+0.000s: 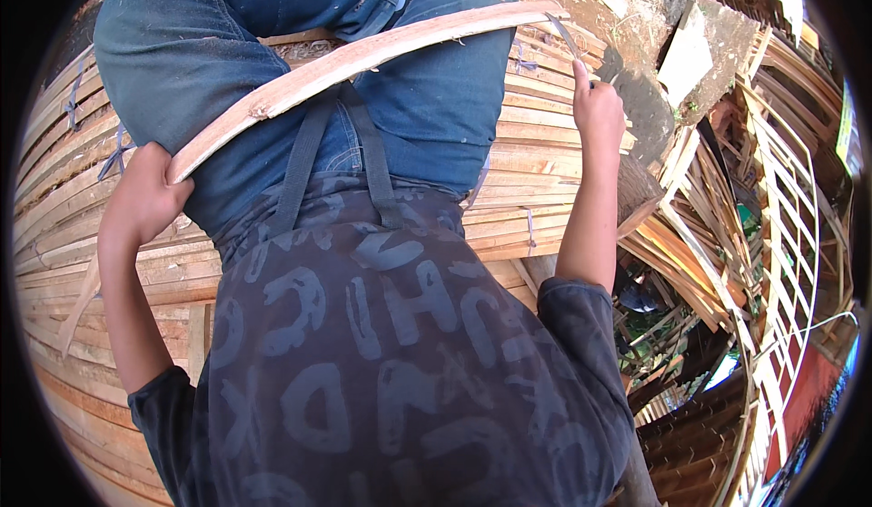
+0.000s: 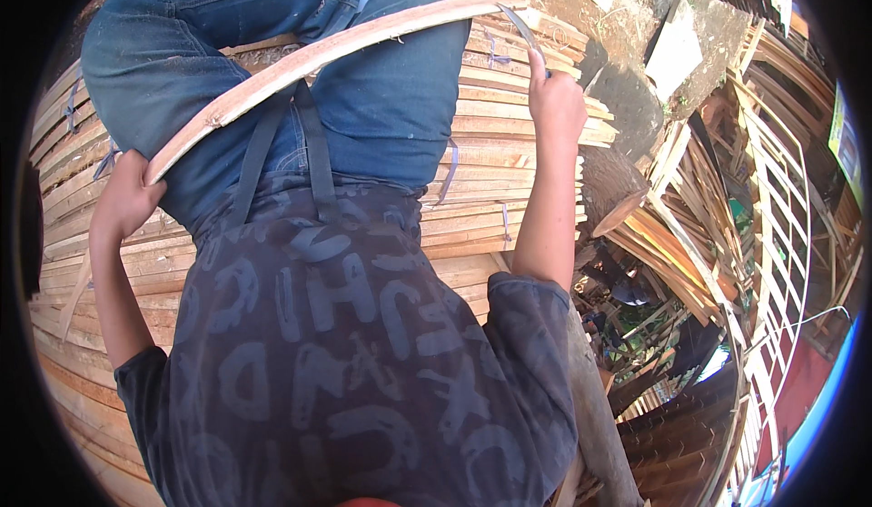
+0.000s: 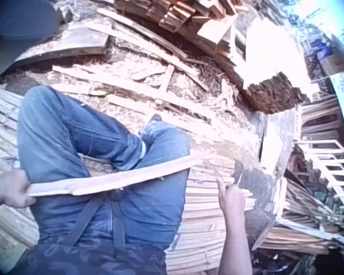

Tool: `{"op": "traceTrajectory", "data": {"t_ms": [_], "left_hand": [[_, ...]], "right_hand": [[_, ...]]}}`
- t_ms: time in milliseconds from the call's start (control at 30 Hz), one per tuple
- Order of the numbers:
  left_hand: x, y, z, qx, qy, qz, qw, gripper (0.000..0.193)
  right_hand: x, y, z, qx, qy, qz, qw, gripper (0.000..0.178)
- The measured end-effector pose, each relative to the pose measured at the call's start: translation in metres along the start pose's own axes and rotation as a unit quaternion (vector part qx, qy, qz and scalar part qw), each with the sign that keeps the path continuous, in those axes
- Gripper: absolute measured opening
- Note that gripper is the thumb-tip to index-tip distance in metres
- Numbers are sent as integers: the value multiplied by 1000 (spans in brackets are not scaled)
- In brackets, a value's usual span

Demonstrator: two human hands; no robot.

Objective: The person sits cross-legged on a wooden platform and uses a curved knife to shave thin strips from a long, thin piece of wood. They hold the wood against their legs and repeatedly scrape the blade along its length to remove the outer layer.

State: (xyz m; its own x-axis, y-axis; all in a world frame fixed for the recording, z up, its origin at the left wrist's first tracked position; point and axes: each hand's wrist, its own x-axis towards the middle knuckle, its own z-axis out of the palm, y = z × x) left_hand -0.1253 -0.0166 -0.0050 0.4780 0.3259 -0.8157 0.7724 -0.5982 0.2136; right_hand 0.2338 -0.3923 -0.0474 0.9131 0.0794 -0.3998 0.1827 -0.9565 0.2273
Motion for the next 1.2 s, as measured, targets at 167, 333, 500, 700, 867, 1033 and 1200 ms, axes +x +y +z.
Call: {"op": "traceTrajectory", "data": {"t_ms": [167,333,500,700,867,1033,1200], "left_hand": [[4,1,-3,1,-21,-16,1000,30],[6,4,-7,8,-35,-25,999,31],[3,6,-7,-14,-28,-26,999,32],[0,-2,-4,-7,-26,-17,999,32],[4,3,-8,10,-27,-5,1000,32],[4,11,-11,12,-49,-27,998,33],[0,13,-8,-13,-1,15,1000,32]], "right_hand": [[-13,37,-12,116,31,16,993,67],[-87,-63,-2,120,5,-220,968,62],[-85,-78,14,75,56,-267,959,64],[-21,6,7,40,34,9,999,67],[-19,60,-23,145,62,19,987,62],[-76,-59,-11,160,-5,-173,972,61],[-92,-94,17,97,26,-280,955,64]]}}
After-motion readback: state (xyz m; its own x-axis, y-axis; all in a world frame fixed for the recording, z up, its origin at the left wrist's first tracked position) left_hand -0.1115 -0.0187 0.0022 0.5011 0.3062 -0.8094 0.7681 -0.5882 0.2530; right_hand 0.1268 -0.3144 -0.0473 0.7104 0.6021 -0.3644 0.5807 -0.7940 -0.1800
